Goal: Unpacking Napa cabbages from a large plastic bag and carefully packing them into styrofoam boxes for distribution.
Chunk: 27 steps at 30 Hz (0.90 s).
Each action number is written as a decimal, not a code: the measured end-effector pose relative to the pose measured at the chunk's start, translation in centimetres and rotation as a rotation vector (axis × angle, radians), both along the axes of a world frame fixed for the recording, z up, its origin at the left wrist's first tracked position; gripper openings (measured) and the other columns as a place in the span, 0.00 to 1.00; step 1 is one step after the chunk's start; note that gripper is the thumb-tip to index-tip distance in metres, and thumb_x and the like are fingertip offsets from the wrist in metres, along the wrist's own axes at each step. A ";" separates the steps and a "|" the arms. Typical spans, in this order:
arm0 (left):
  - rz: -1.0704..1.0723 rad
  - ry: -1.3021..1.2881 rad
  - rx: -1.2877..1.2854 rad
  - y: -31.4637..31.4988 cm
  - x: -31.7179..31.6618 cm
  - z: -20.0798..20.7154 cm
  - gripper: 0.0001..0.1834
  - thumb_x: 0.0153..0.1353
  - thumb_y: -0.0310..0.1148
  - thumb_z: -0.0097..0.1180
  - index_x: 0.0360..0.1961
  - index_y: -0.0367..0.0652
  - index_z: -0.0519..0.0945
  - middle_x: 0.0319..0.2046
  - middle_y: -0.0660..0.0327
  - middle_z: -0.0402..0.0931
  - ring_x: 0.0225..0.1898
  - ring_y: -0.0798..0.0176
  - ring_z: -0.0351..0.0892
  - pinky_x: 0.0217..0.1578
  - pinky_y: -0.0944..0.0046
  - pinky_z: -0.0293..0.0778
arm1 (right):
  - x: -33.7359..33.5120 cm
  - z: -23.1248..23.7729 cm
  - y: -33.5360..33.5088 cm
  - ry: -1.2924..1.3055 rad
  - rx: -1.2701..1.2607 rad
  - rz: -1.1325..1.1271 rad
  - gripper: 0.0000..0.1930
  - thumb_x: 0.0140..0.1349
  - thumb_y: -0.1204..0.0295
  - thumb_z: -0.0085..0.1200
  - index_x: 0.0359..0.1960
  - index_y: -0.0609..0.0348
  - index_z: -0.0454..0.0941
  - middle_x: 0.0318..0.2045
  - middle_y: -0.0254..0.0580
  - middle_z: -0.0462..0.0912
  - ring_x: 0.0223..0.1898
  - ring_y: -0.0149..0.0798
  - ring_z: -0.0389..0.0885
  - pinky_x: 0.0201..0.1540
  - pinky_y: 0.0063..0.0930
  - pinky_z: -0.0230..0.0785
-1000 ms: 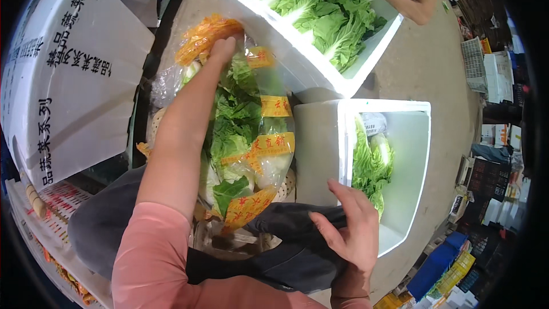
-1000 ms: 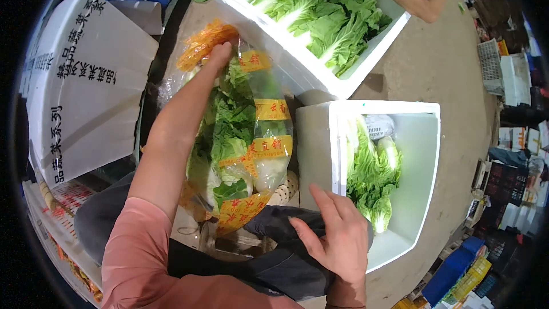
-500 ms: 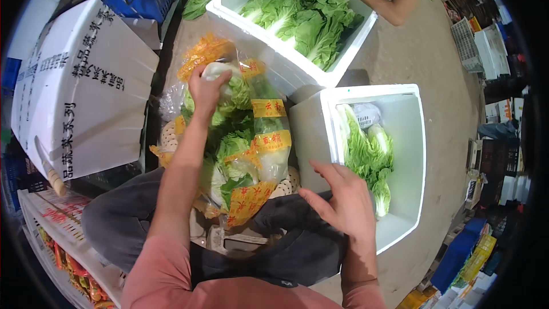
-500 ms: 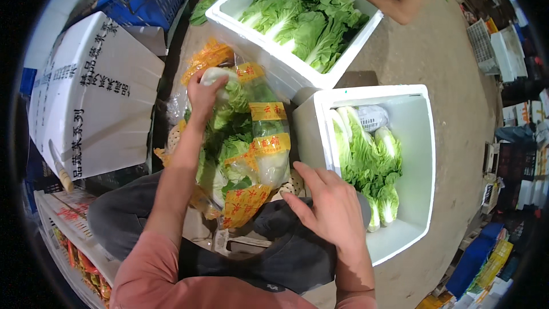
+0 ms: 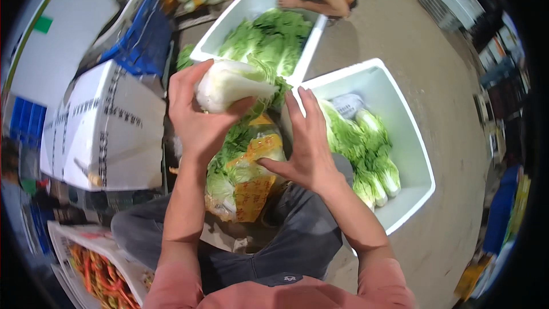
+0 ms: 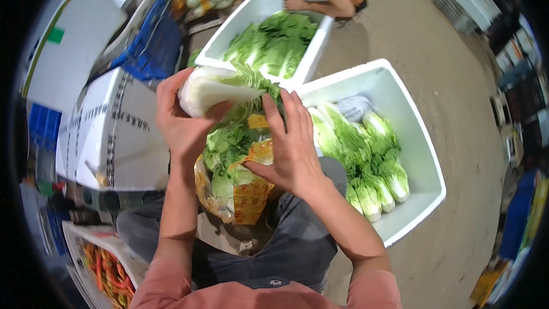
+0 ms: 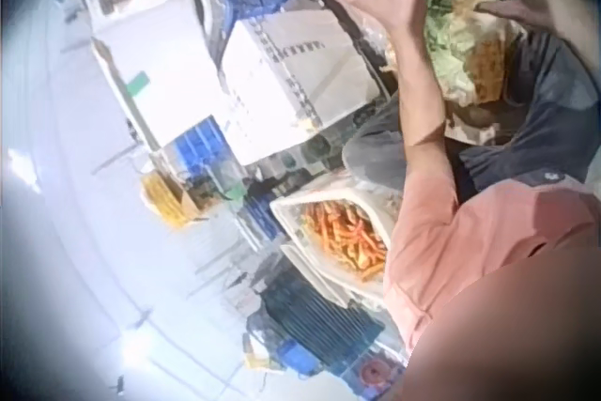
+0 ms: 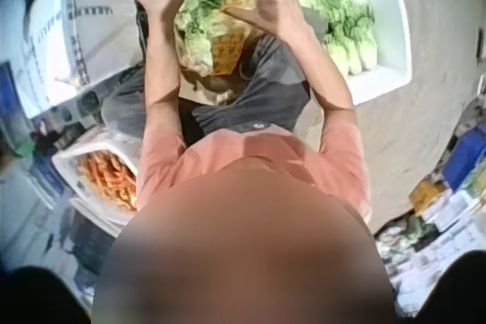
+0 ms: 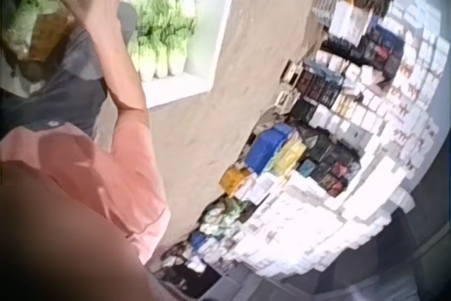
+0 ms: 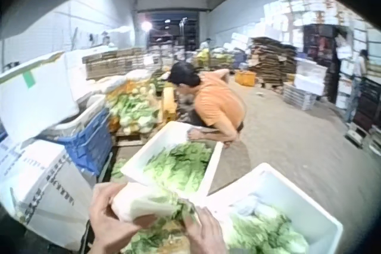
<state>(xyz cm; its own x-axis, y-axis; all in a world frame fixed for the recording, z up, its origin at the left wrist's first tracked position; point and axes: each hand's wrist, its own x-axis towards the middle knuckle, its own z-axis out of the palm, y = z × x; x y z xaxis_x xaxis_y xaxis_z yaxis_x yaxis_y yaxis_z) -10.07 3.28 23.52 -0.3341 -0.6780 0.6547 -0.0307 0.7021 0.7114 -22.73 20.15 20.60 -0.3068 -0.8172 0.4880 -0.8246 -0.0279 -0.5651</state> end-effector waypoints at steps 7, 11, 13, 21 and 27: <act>-0.394 0.203 0.445 8.0 -8.6 5.2 0.33 0.46 0.22 0.76 0.53 0.30 0.73 0.46 0.52 0.79 0.45 0.59 0.83 0.47 0.62 0.81 | -1.8 0.7 2.0 0.175 -0.284 -0.430 0.57 0.32 0.57 0.78 0.71 0.31 0.62 0.72 0.66 0.49 0.72 0.76 0.45 0.66 0.82 0.37; -0.542 0.135 0.425 10.7 -16.6 4.6 0.32 0.45 0.30 0.78 0.48 0.27 0.75 0.41 0.54 0.79 0.39 0.63 0.81 0.40 0.67 0.78 | -9.3 -1.4 3.9 0.433 -0.414 -0.731 0.52 0.37 0.70 0.69 0.71 0.33 0.62 0.68 0.66 0.55 0.69 0.70 0.56 0.65 0.75 0.46; -0.576 0.168 0.363 11.1 -20.5 3.2 0.32 0.43 0.32 0.79 0.46 0.27 0.75 0.40 0.54 0.79 0.37 0.64 0.80 0.40 0.67 0.77 | -12.6 -1.9 5.7 0.482 -0.398 -0.726 0.54 0.37 0.73 0.67 0.72 0.36 0.59 0.63 0.66 0.61 0.64 0.65 0.61 0.62 0.66 0.54; -0.754 -0.047 0.339 11.6 -26.8 -5.9 0.33 0.58 0.45 0.68 0.54 0.29 0.73 0.51 0.45 0.74 0.51 0.53 0.78 0.52 0.57 0.75 | -19.5 -7.4 11.9 0.141 -0.191 -0.832 0.61 0.32 0.71 0.75 0.74 0.41 0.54 0.59 0.62 0.63 0.60 0.62 0.65 0.62 0.55 0.63; -0.797 -1.221 -0.557 10.6 -24.4 -20.3 0.45 0.62 0.54 0.59 0.71 0.36 0.60 0.71 0.39 0.55 0.74 0.37 0.49 0.70 0.34 0.47 | -24.5 -13.2 13.0 -0.263 0.131 -0.606 0.56 0.34 0.73 0.70 0.73 0.44 0.57 0.57 0.57 0.69 0.61 0.57 0.68 0.67 0.43 0.63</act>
<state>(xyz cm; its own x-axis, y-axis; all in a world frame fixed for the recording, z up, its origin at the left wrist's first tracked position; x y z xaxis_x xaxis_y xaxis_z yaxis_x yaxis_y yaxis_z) -34.51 13.84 3.22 -0.9730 0.1534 -0.1722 0.1202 0.9747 0.1886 -47.22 33.18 7.37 -0.8252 -0.5103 0.2423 -0.5068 0.4793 -0.7165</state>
